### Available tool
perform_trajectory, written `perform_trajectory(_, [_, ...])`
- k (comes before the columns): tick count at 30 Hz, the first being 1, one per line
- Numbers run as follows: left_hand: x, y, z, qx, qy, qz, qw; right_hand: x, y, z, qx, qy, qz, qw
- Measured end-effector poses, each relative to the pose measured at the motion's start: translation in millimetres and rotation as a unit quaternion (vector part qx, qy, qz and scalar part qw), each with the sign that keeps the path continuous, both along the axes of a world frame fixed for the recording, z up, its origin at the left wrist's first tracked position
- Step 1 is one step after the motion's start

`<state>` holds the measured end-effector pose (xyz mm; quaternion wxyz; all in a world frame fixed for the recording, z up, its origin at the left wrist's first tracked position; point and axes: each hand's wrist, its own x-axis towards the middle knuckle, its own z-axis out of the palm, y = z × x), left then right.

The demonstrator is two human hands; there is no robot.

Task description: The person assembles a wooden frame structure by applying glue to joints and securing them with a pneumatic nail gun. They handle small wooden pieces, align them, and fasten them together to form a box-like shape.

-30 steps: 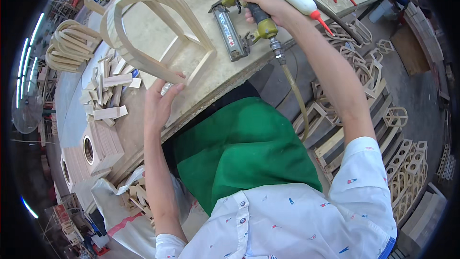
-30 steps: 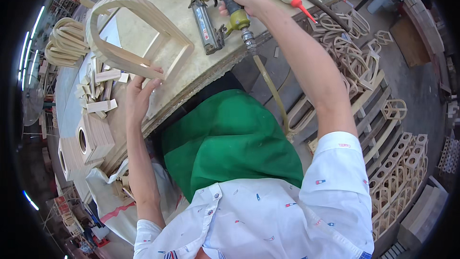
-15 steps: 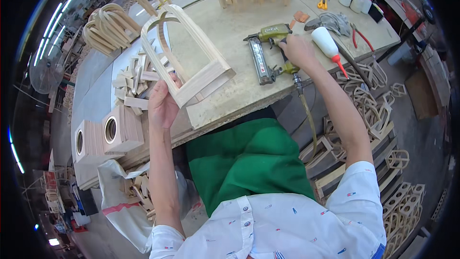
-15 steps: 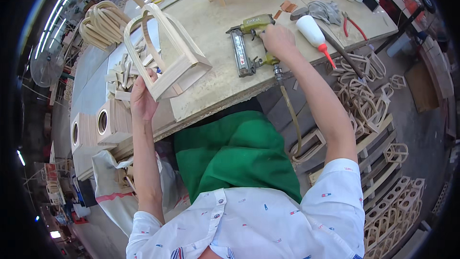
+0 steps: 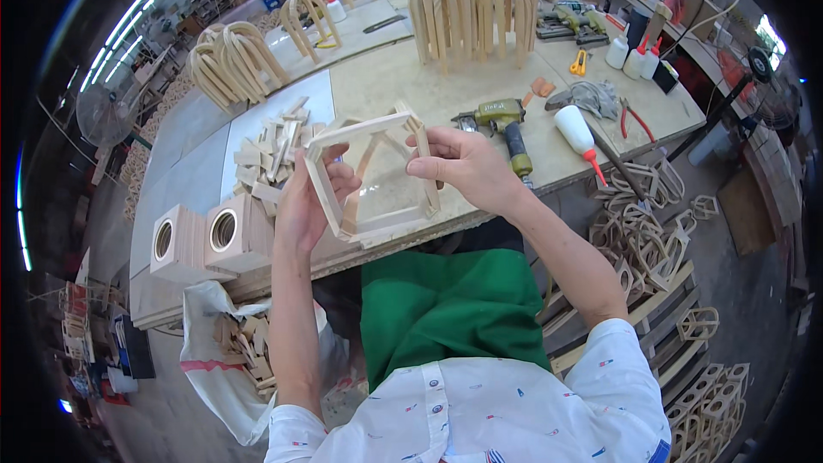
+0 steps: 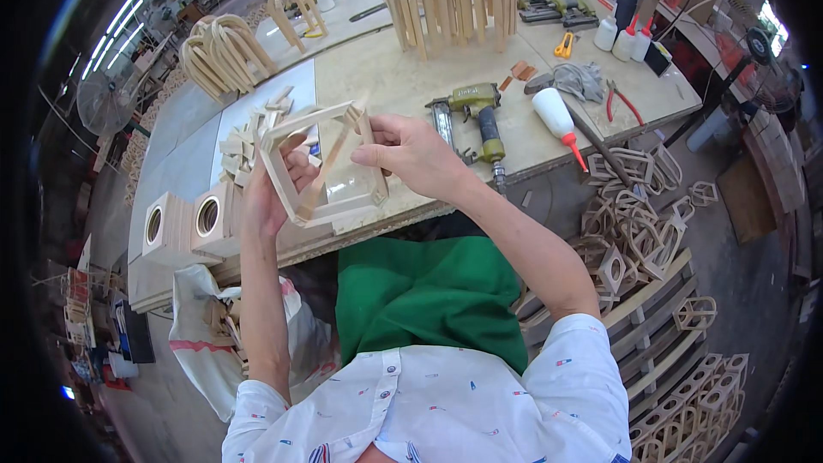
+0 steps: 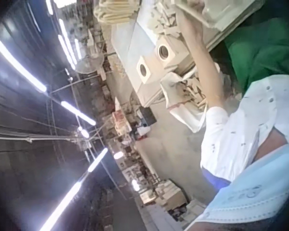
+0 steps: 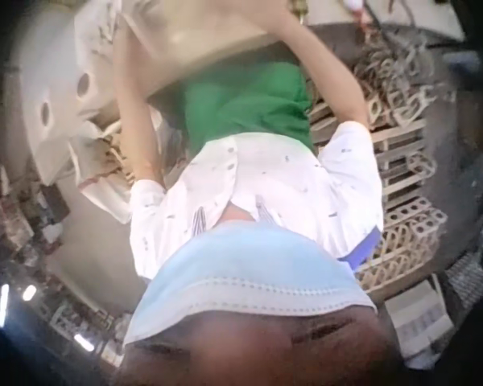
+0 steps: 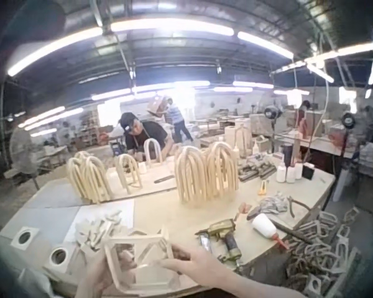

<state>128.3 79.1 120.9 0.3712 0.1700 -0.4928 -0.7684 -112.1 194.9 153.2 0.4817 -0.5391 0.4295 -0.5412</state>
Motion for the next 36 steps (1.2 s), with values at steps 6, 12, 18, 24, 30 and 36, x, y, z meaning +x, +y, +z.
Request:
perform_trajectory(6, [4.0, 30.0, 9.1, -0.182, -0.056, 0.041, 0.981, -8.6, -6.0, -1.1, 0.005, -0.048, -0.045, 0.998])
perform_trajectory(12, [-1.8, 26.0, -6.7, -0.14, -0.082, 0.097, 0.982, -2.3, -9.3, -8.9, 0.023, -0.104, -0.046, 0.993])
perform_trajectory(18, [-14.4, 18.6, -12.1, -0.2, -0.064, 0.149, 0.966, -3.5, -25.0, -16.6, 0.043, -0.158, -0.072, 0.984])
perform_trajectory(24, [-8.1, -34.3, -48.6, -0.153, -0.04, 0.136, 0.978, -30.9, -28.4, -17.5, 0.026, -0.041, -0.097, 0.994])
perform_trajectory(30, [-28.6, -46.4, -12.0, -0.195, 0.002, 0.111, 0.975, -176.7, -19.3, -41.6, 0.004, 0.362, -0.426, 0.829])
perform_trajectory(36, [-42.2, -38.6, -4.5, -0.169, -0.033, 0.114, 0.978, -272.3, 3.7, -112.9, 0.19, 0.575, -0.377, 0.701])
